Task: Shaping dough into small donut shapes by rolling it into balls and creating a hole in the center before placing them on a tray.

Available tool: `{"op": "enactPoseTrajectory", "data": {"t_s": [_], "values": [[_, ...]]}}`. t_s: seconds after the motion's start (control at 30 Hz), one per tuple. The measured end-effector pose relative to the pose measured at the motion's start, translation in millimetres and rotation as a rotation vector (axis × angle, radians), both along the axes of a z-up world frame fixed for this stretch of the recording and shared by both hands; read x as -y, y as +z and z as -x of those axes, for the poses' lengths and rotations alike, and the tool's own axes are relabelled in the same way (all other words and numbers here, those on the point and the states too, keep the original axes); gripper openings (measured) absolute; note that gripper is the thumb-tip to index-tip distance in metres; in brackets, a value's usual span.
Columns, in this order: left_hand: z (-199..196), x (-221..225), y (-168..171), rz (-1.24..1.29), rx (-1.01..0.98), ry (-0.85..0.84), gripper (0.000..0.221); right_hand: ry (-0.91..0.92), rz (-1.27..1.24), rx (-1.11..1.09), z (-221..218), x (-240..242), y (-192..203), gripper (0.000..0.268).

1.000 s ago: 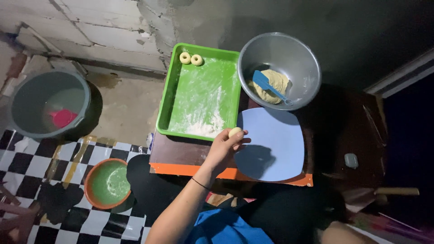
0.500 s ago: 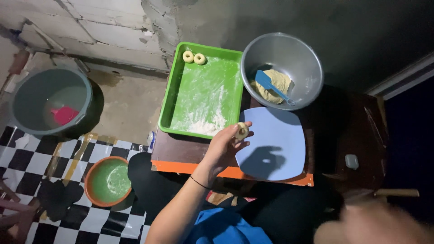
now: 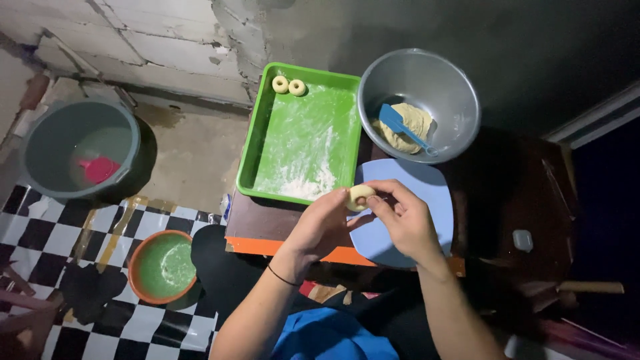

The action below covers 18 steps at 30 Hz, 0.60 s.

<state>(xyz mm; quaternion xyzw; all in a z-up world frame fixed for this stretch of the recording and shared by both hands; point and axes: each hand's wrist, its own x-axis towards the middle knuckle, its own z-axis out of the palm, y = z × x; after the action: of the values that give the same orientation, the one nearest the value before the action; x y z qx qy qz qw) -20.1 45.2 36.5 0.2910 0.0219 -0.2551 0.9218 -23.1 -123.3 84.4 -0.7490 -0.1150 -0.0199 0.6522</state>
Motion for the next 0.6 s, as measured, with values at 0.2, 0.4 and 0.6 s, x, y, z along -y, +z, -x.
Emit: {"op": "enactPoseTrajectory", "data": {"t_s": [0.2, 0.4, 0.6], "values": [[-6, 9, -44, 0.051, -0.027, 0.008, 0.034, -0.106, -0.064, 0.007, 8, -12, -10, 0.024], [-7, 21, -76, 0.093, -0.029, -0.055, 0.037, -0.084, -0.101, 0.064, 10, -14, -2, 0.023], [-9, 10, -63, 0.058, -0.059, -0.088, 0.040, -0.061, -0.065, 0.125, 11, -17, -7, 0.027]]}}
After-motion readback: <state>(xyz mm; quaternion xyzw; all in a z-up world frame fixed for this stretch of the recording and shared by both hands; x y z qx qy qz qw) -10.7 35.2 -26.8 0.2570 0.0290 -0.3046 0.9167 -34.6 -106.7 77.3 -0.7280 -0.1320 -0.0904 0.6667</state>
